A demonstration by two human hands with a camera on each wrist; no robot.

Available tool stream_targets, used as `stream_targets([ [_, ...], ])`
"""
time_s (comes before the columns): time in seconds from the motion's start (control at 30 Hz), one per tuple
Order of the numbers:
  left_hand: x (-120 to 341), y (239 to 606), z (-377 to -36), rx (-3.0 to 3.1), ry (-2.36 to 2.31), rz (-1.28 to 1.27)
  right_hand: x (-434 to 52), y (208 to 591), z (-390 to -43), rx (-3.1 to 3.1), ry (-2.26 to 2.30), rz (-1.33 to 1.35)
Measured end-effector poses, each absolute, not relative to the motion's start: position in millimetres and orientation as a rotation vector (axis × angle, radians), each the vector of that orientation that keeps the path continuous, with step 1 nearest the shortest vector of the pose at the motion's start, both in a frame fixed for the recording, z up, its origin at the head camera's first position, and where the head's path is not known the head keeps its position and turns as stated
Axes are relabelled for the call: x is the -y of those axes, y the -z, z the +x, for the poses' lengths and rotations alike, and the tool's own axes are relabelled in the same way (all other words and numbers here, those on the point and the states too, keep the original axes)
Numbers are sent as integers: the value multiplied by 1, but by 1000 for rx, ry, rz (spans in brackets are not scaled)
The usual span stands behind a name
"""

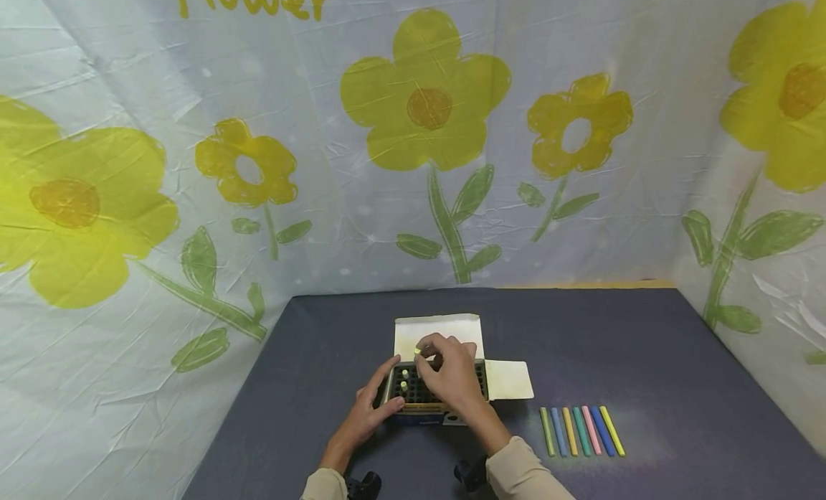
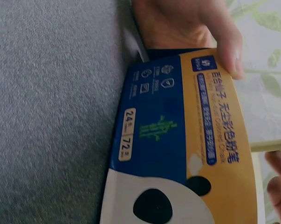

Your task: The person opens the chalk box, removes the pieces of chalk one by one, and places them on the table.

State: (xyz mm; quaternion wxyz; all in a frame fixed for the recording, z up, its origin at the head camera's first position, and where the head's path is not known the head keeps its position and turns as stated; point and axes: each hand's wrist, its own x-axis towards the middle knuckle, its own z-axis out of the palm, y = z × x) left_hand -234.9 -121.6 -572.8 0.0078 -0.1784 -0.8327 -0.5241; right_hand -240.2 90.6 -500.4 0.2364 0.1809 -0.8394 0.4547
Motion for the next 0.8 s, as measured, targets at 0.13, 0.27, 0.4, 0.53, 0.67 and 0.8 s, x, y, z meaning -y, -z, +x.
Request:
stream_targets([
  [0.13,122,575,-237,2605,1595,-563,-95,496,-241,2217,-1207,522],
  [0.27,121,575,-237,2611,1589,-556,-102,493,-242,2183,-1228,546],
  [0.4,121,575,-236,2614,1629,-547,-110,494,-242,2173,-1242,572],
  [0.53,121,575,-236,2615,1655,-555,-122,498,-243,2172,-1274,599],
  [0.67,122,575,-236,2615,1663,-556,-135,500,-243,2166,-1309,625],
  [0.8,122,574,-237,2614,1663,-554,-149,500,-242,2165,-1383,642],
])
